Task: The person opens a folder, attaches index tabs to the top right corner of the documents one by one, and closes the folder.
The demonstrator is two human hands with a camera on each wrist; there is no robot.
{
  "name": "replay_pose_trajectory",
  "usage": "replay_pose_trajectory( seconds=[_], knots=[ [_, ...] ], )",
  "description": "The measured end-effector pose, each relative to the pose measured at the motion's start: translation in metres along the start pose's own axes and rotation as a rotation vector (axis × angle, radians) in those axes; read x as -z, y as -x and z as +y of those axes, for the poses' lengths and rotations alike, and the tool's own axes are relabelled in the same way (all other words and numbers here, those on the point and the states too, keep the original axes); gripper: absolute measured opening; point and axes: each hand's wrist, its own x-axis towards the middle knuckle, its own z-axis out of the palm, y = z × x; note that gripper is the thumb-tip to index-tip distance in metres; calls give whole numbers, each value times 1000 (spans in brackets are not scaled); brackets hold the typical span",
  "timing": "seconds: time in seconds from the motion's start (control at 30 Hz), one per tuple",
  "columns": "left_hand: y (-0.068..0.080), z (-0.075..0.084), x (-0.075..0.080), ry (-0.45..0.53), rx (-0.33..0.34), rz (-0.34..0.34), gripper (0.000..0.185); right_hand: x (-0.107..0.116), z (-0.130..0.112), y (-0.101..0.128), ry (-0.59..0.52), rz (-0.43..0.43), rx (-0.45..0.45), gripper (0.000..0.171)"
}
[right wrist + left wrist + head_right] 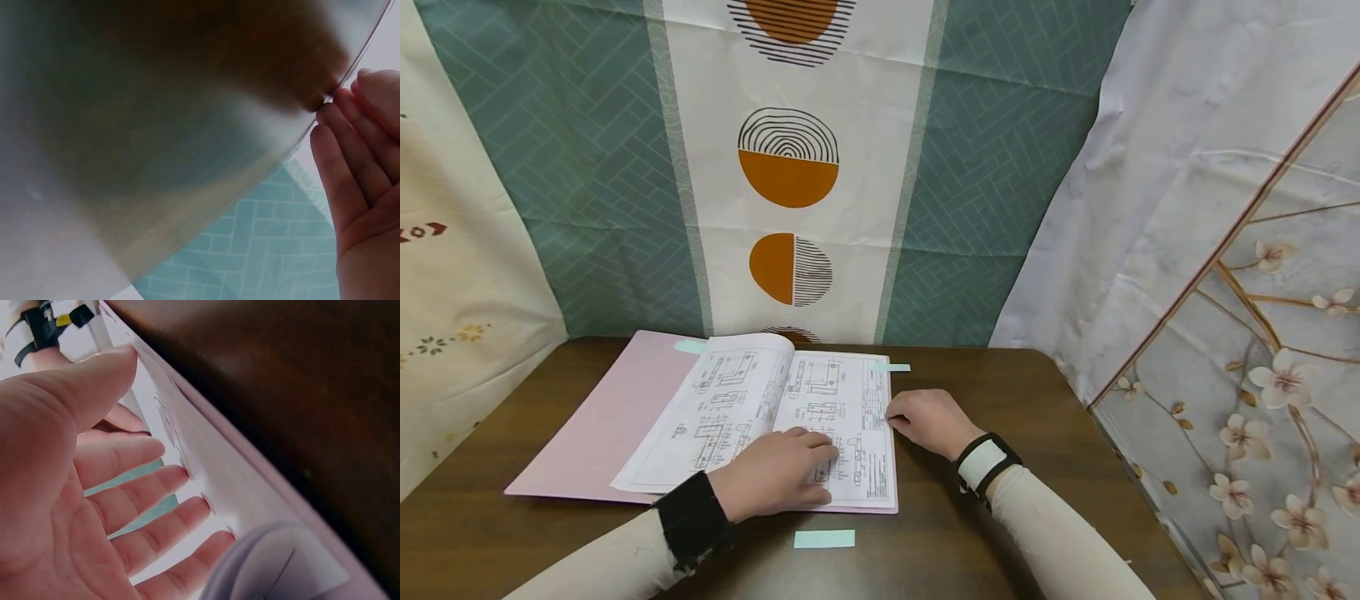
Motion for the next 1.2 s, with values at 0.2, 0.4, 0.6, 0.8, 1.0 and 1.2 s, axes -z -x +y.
replay_pose_trajectory(
  seconds=[0.2,0.4,0.6,0.8,1.0,1.2],
  knots=[
    [4,2,-6,28,-15,8,53,-2,-12,17,-17,11,-32,19],
    [6,2,-14,26,-38,35,51,1,-28,33,-49,19,-40,18],
    [6,7,-14,20,-66,48,51,4,-40,43,-71,6,-40,15],
    [4,9,-10,14,-99,61,41,7,-44,45,-91,7,-81,12],
    [5,10,-8,-14,-118,116,17,16,-42,42,-148,-13,-150,12],
    [2,25,-9,-158,-96,103,11,16,-39,41,-170,-8,-157,11]
  ],
)
